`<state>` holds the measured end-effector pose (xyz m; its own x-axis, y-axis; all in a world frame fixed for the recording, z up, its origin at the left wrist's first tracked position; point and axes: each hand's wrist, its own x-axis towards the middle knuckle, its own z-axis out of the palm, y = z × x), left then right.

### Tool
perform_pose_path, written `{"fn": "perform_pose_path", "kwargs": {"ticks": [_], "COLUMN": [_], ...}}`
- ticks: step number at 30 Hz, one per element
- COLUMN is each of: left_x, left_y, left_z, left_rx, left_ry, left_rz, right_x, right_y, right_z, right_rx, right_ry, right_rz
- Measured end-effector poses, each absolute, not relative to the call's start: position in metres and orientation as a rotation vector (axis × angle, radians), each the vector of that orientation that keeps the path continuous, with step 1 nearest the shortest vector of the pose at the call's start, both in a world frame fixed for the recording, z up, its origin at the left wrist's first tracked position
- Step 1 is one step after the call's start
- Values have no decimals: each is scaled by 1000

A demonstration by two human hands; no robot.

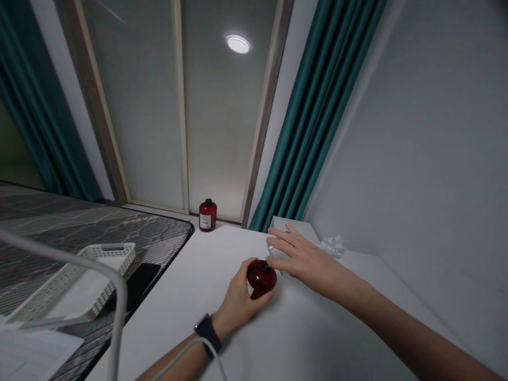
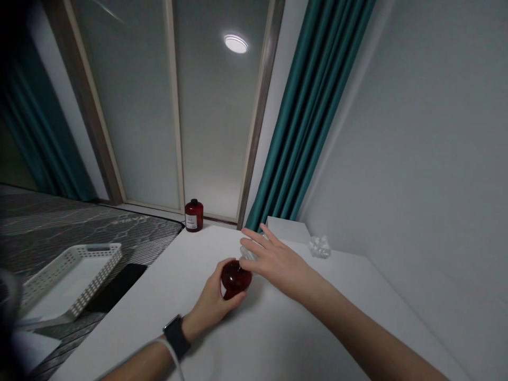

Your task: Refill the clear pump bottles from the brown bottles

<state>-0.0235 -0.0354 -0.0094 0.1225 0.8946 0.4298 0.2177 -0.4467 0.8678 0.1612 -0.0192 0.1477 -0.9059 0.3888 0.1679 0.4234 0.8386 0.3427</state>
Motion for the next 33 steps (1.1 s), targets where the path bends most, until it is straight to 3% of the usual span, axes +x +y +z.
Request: {"fn": "perform_pose_path", "kwargs": {"ticks": [33], "left_x": [-24], "left_y": [-37], "left_z": [-6], "left_rx": [1746], "left_ry": [1066], "left_rz": [1400], "right_x": [160], "right_y": [-19], "right_z": [150], "right_rx": [-578], "right_ry": [-2908], "right_rz": [-604]}}
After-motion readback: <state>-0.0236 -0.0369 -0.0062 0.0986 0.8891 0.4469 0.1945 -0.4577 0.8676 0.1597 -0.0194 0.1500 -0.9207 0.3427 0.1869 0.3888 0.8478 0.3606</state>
